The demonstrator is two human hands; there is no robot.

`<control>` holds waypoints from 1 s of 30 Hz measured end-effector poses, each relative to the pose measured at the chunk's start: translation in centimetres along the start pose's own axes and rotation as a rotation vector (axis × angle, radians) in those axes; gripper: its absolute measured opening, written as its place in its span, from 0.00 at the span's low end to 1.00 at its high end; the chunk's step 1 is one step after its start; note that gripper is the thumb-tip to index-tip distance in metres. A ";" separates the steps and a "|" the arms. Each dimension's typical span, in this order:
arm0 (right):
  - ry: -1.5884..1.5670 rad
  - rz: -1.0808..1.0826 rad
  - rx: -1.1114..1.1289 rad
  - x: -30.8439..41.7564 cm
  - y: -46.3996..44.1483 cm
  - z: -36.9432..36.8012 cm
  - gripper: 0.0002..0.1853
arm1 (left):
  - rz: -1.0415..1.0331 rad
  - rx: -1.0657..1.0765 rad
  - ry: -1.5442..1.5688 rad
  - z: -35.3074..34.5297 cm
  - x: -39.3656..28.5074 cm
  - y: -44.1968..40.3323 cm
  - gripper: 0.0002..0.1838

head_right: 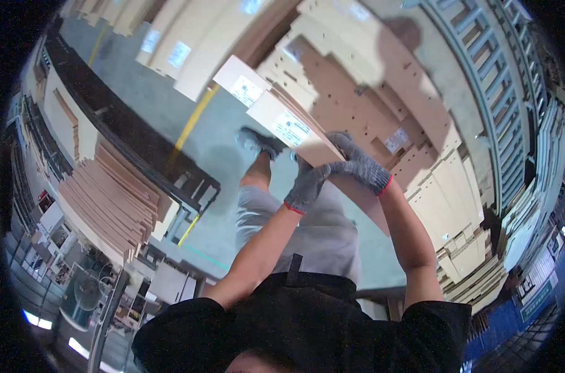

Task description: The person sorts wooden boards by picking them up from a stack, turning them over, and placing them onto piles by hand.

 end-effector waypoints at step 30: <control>1.110 0.491 -0.042 42.2 -3.8 -44.1 0.42 | -0.598 -0.051 0.581 12.1 -49.7 17.5 0.36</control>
Point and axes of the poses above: each hand's wrist, its own y-axis away from the middle knuckle, its own z-axis out of the back of the hand, x = y × z, the point moved 6 cm from there along -y, towards the middle knuckle, and after that the axes turned 2 degrees about -y, right-handed, at the moved point
